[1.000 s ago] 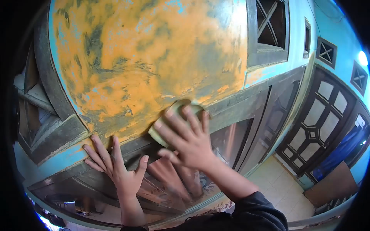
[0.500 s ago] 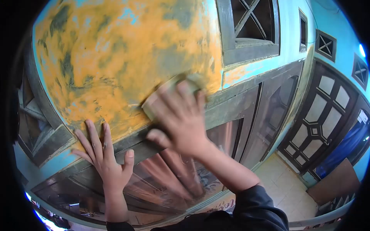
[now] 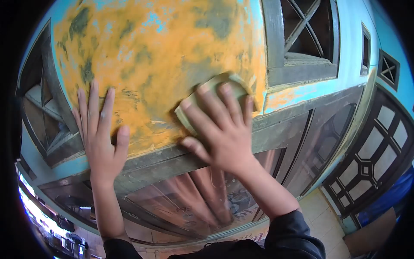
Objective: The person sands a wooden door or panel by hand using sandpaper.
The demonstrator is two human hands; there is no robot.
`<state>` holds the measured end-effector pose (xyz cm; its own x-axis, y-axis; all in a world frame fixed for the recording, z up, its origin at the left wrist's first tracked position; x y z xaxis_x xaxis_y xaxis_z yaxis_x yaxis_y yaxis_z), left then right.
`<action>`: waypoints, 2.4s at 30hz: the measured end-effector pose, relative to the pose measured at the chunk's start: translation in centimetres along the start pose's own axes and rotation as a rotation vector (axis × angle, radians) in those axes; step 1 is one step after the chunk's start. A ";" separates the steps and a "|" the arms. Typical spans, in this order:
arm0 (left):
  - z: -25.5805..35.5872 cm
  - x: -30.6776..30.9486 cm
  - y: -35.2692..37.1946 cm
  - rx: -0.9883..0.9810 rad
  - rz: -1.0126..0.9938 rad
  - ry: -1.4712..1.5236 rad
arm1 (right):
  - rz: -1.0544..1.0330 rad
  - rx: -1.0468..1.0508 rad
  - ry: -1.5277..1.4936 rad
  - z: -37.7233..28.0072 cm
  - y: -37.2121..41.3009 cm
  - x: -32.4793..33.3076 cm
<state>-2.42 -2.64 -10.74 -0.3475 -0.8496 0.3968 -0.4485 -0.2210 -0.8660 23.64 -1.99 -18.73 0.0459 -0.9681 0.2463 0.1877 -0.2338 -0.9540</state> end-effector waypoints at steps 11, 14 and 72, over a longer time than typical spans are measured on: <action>-0.3 -0.6 -1.2 -0.003 0.101 -0.103 | -0.022 0.013 -0.084 -0.4 -1.4 0.4; -0.4 -0.7 -1.2 0.001 0.115 -0.108 | -0.044 0.322 -0.018 -4.7 1.2 -1.0; 2.5 -0.8 -4.2 -0.082 0.024 -0.130 | -0.082 0.332 0.042 4.9 1.2 -0.3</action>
<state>1.79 -2.27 -8.19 -0.2516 -0.9101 0.3293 -0.5093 -0.1648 -0.8446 28.69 -1.58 -19.12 -0.0215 -0.9518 0.3060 0.4983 -0.2755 -0.8221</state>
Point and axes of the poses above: each hand's wrist, its own y-axis away from the middle knuckle, its own x-axis out of the back of the hand, z = x × y, the point moved 1 cm from there along -y, towards the middle knuckle, and after that the axes turned 13 degrees about y, right-handed, at the moved point
